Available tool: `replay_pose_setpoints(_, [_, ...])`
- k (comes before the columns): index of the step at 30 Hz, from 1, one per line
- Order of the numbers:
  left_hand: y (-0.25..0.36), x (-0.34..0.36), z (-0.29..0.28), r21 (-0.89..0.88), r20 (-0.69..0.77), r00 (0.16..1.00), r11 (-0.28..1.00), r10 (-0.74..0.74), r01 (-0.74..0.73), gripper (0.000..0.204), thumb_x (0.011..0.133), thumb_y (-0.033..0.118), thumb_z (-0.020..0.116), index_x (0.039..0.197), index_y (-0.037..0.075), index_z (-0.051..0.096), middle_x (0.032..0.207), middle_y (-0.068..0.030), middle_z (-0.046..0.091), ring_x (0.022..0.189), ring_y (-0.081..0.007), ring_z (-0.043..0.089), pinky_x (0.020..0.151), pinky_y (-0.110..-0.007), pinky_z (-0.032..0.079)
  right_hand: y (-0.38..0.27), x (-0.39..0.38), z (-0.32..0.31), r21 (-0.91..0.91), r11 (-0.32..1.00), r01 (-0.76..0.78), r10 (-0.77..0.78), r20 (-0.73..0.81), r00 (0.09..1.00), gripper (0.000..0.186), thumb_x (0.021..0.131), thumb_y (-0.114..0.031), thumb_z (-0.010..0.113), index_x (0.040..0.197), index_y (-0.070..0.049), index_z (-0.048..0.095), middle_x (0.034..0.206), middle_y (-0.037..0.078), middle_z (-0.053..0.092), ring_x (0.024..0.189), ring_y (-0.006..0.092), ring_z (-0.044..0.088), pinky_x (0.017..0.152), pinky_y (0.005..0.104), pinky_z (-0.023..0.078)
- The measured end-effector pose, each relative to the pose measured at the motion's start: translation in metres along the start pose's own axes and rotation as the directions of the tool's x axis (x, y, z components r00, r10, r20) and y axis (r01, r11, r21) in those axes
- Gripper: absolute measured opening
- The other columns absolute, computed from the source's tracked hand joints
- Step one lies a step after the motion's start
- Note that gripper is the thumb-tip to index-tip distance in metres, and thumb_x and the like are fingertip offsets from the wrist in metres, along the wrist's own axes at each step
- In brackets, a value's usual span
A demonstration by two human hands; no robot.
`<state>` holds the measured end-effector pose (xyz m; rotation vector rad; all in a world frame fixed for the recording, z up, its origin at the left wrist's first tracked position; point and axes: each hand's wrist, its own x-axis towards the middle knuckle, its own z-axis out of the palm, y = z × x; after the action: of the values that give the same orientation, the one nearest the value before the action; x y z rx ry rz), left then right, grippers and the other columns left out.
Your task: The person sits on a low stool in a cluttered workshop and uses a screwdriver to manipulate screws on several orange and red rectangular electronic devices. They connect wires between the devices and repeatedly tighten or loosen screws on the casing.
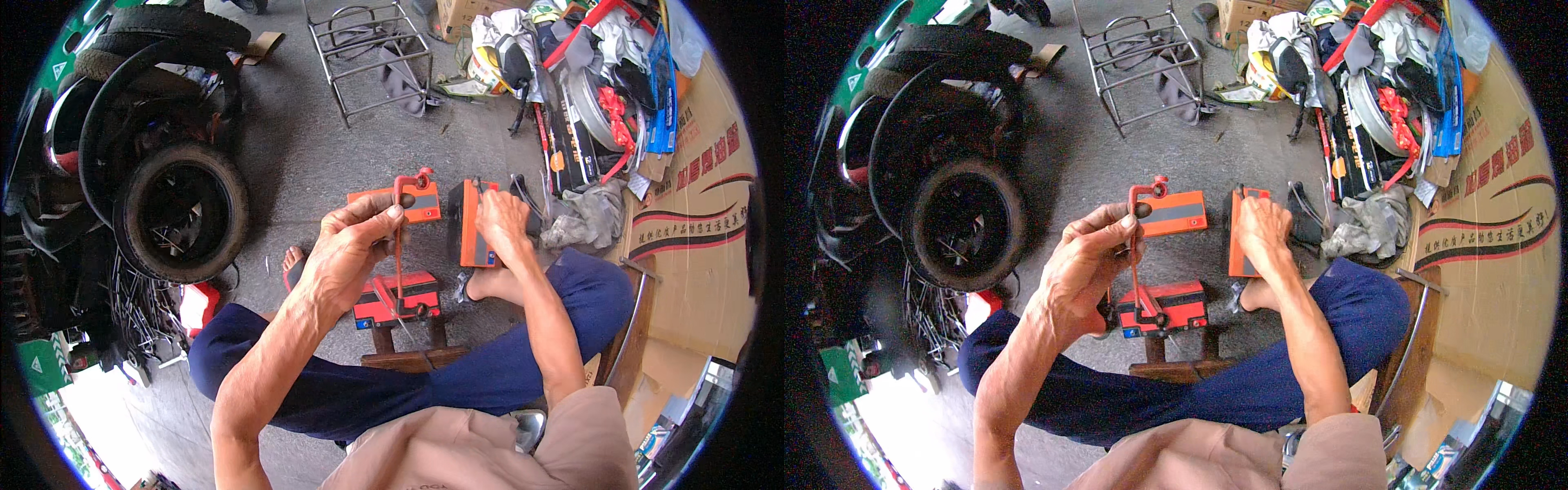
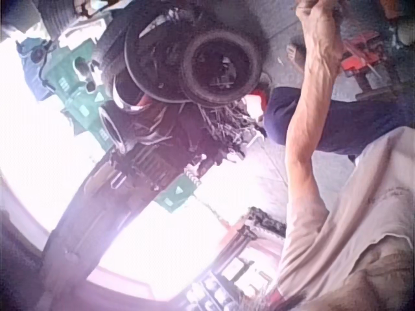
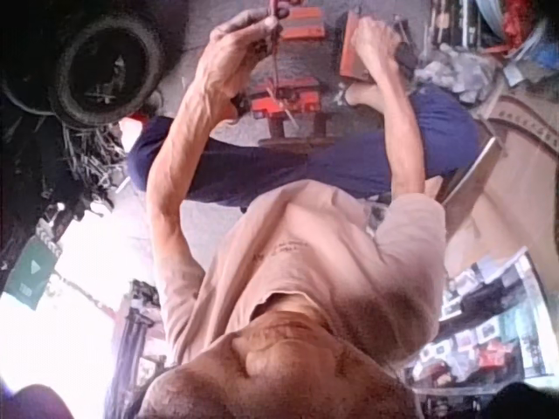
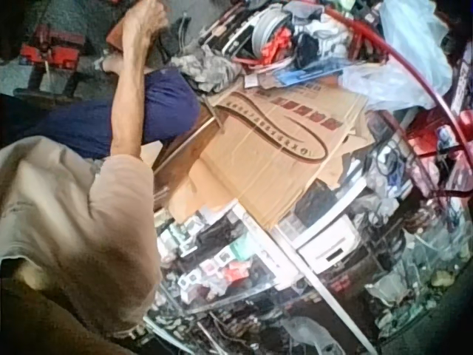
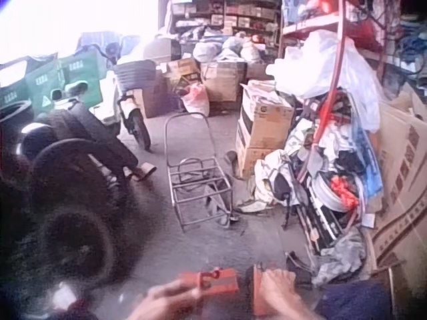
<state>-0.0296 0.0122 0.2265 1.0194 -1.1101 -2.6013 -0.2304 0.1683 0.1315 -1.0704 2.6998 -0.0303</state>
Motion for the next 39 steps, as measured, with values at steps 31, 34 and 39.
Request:
replay_pose_setpoints(31, [-0.008, -0.023, 0.01, -0.046, -0.088, 0.996, 0.999, 0.004, -0.008, 0.033, 0.091, 0.003, 0.056, 0.125, -0.001, 0.055, 0.09, -0.0068, 0.063, 0.075, -0.0138, 0.062, 0.064, -0.027, 0.054, -0.016, -0.014, -0.115, 0.955, 0.173, -0.242, -0.573, 0.298, 0.764, 0.02, 0.089, -0.003, 0.053, 0.105, 0.007, 0.06, 0.095, 0.014, 0.066, 0.083, 0.0222, 0.069, 0.074, 0.0333, 0.058])
replay_pose_setpoints(34, [-0.008, -0.021, 0.016, -0.02, -0.104, 0.995, 1.0, -0.001, -0.001, 0.032, 0.091, 0.003, 0.057, 0.123, 0.005, 0.058, 0.091, -0.0038, 0.063, 0.075, -0.0127, 0.062, 0.062, -0.025, 0.052, -0.019, -0.021, -0.126, 0.923, 0.187, -0.335, -0.52, 0.383, 0.764, 0.02, 0.093, -0.006, 0.053, 0.107, 0.007, 0.058, 0.095, 0.016, 0.066, 0.081, 0.0229, 0.07, 0.071, 0.0336, 0.059])
replay_pose_setpoints(39, [-0.003, -0.014, 0.021, -0.042, -0.081, 0.996, 0.999, -0.025, 0.022, 0.029, 0.09, -0.001, 0.052, 0.119, 0.001, 0.055, 0.096, -0.0035, 0.063, 0.078, -0.0113, 0.061, 0.056, -0.022, 0.047, -0.03, -0.016, -0.122, 0.916, 0.314, -0.249, -0.36, 0.357, 0.862, 0.023, 0.094, -0.021, 0.06, 0.097, 0.002, 0.062, 0.07, 0.007, 0.066, 0.049, 0.0107, 0.06, 0.047, 0.0223, 0.049])
